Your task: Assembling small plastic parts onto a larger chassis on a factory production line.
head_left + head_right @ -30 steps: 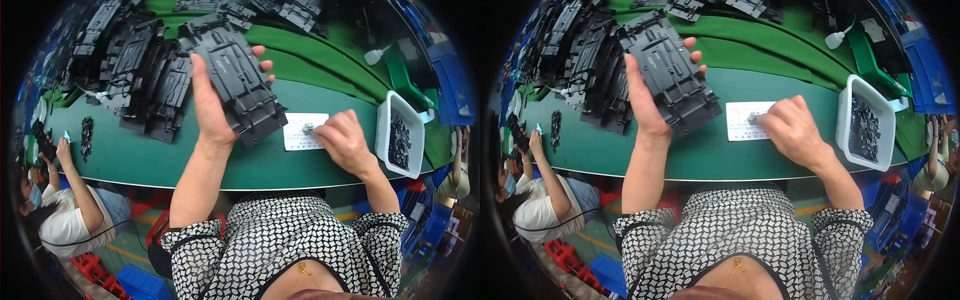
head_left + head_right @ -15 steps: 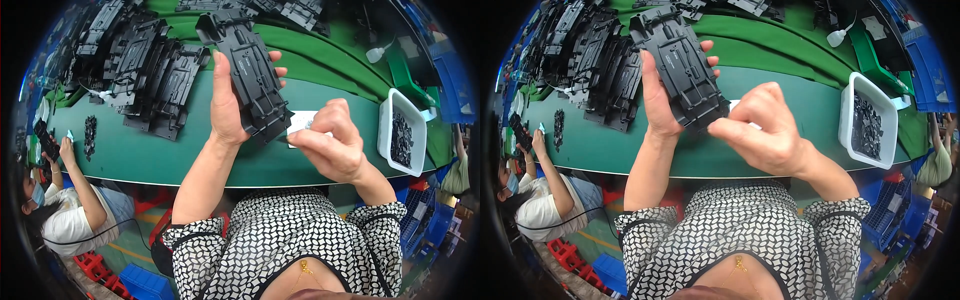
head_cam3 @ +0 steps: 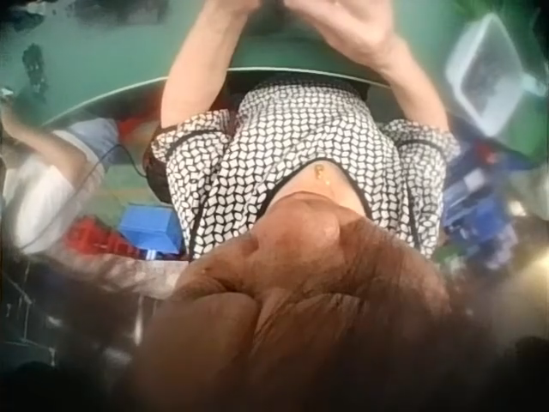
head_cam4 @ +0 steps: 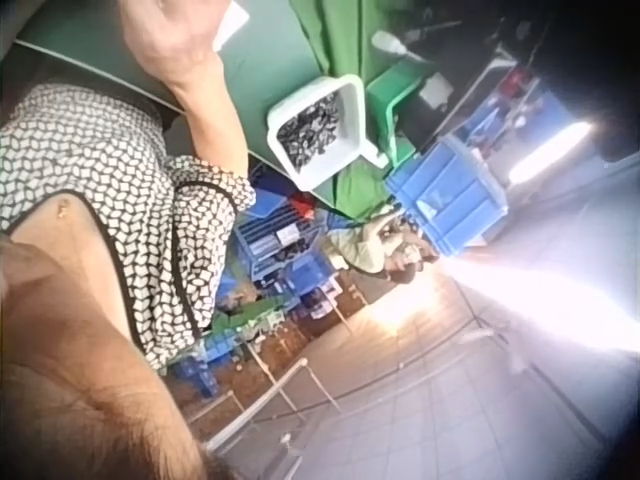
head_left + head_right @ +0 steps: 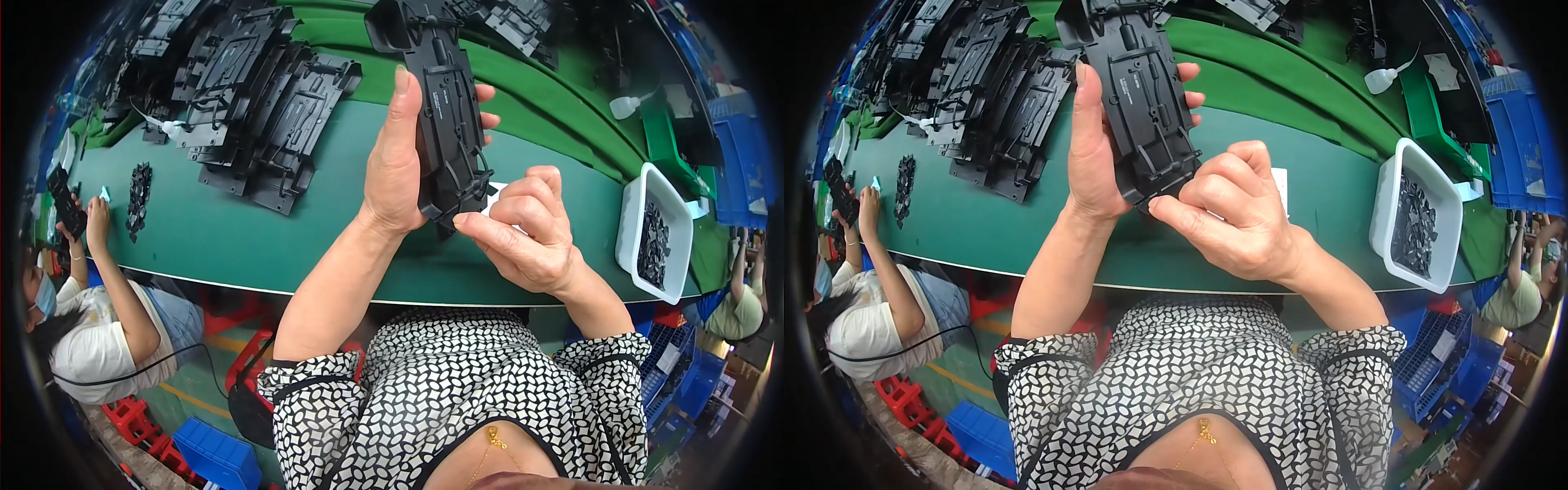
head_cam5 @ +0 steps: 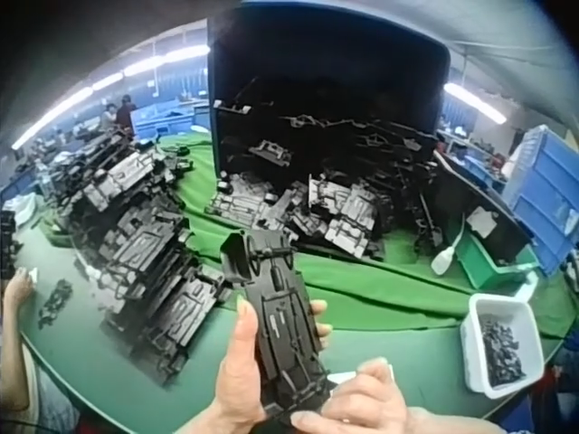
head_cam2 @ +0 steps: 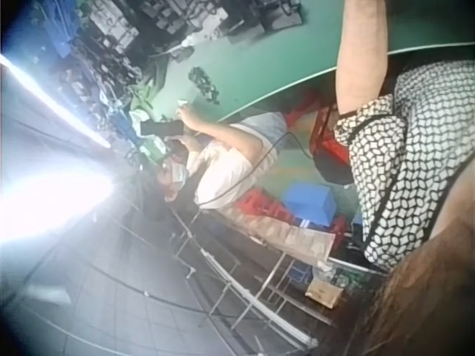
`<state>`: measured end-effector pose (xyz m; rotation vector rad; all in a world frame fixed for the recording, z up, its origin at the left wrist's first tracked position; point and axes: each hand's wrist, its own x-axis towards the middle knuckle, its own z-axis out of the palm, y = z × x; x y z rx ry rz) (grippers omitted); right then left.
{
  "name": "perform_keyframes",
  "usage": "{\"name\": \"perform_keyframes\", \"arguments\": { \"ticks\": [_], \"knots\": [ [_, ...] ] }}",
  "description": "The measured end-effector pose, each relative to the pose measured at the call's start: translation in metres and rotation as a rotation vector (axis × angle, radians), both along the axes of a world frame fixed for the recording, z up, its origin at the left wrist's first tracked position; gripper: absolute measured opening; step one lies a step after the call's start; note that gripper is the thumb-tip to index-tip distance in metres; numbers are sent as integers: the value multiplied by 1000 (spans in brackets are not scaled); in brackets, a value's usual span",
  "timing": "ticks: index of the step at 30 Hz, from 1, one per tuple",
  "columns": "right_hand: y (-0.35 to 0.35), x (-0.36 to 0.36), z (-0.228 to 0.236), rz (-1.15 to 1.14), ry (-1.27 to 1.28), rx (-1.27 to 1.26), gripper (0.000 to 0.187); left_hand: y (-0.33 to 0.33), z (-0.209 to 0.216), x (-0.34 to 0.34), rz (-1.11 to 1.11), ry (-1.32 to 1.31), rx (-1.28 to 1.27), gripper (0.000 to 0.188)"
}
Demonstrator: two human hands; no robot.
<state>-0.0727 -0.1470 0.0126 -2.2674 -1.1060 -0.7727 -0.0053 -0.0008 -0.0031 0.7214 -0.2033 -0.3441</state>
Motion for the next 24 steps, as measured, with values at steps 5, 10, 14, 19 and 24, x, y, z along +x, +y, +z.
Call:
{"name": "perform_keyframes", "arguments": {
  "ticks": [5, 10, 14, 19, 24],
  "knots": [
    [0, 1, -1, 2, -5, -10, 39, 0, -1, 0, -17, -4, -1, 71],
    [1, 0, -1, 7, -7, -22, 38, 1, 0, -1, -30, -12, 6, 73],
    [0, 0, -3, -8, 0, -25, 37, 0, -2, 0, -34, -7, 10, 73],
    [3, -1, -2, -5, 10, -24, 37, 1, -1, -1, -27, -29, 32, 72],
    [3, 1, -1, 13, -40, -50, 33, 1, 0, -1, -33, -39, 25, 72]
  ]
}}
